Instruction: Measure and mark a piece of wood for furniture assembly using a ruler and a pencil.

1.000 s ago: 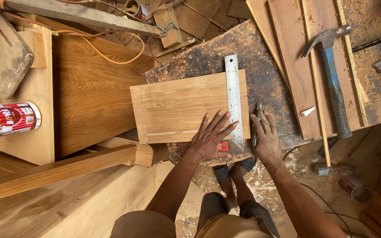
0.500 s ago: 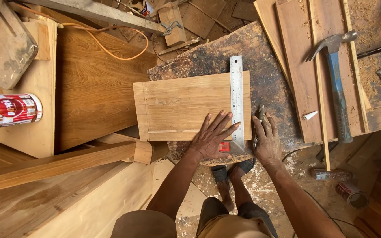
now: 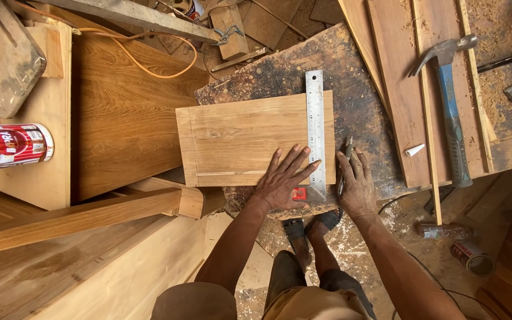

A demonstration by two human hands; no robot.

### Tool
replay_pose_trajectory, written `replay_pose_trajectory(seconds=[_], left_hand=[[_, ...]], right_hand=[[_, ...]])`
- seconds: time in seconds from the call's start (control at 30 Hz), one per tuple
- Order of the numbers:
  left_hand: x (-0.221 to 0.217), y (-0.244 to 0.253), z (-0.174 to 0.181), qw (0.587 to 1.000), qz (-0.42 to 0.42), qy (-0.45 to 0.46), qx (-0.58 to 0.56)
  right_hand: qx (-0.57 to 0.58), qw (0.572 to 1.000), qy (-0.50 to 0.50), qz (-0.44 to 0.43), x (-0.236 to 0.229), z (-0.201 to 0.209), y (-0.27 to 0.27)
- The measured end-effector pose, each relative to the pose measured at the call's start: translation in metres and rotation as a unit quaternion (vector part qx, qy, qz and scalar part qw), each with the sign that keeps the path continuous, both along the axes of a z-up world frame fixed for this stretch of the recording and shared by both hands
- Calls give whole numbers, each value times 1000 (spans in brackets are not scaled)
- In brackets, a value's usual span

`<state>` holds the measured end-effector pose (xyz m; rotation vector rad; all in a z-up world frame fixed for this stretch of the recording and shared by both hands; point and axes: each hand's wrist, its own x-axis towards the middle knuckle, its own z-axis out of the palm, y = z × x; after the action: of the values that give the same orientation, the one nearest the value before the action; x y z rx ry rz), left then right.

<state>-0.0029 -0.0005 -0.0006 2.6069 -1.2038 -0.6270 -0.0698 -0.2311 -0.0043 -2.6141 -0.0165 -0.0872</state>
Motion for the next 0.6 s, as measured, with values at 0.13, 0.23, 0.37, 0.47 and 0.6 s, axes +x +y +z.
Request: replay_pose_trajectory(seconds=[0.13,0.23,0.37,0.47,0.6], left_hand=[[-1,0,0,1000,4,2,-8],[-2,1,-7,1000,6,6,-13],[1,0,-6,1000,10,17,-21],[-2,2,-6,1000,1,8,-8],[6,-2,-7,1000,0,23,-18]], right_hand=[[-2,1000,-16,-6,0,-1,0],[12,1000,-16,-7,1,4,1],[-1,1000,-22,-10,3,3,2],[0,999,-33,-3,-2,-8,-1],[-9,999,-31,0,-2,-28,-8]])
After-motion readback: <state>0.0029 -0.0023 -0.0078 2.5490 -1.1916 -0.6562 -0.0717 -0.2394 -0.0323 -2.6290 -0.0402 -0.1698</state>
